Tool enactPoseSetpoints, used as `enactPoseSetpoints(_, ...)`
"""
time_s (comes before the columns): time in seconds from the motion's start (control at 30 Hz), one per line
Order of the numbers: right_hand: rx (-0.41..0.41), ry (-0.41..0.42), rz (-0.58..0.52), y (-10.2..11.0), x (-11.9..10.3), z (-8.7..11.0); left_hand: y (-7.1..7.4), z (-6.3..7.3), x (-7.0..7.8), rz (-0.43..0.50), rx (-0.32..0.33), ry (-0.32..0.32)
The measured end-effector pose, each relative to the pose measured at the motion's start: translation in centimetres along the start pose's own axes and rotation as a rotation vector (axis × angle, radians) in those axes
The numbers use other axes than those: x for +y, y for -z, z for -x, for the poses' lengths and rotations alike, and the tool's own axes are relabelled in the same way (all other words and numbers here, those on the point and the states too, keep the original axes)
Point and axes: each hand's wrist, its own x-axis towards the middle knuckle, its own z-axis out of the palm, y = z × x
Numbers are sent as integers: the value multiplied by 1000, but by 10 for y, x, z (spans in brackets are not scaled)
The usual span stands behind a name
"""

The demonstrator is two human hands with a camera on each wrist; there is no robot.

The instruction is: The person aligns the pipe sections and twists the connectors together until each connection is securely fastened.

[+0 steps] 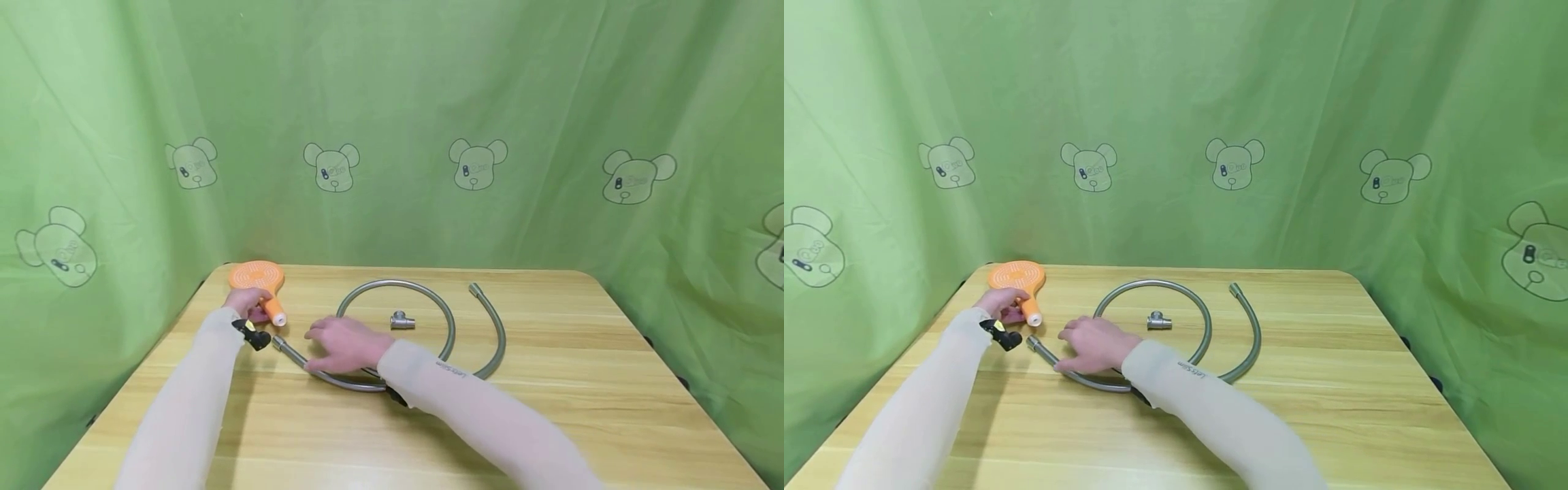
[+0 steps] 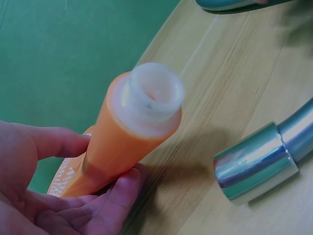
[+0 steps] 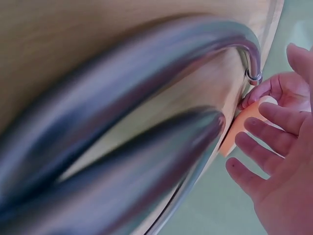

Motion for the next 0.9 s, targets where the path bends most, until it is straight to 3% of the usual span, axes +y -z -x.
enactPoseSetpoints(0.23,-38,13,44,-4,-7,-11,4,10,0,-17,-39,-1)
enactPoseSetpoints(0.53,-73,-30,11,-10,-6,-20,3,17,0,4,-94,-6)
enactPoseSetpoints(0.73,-79,-41,28,-13,-6,-24,-1,23,3,6,-86,4)
enactPoseSetpoints(0.9,-98,-60,49,-14,-8,-25,-2,18,1,-26,-59,15)
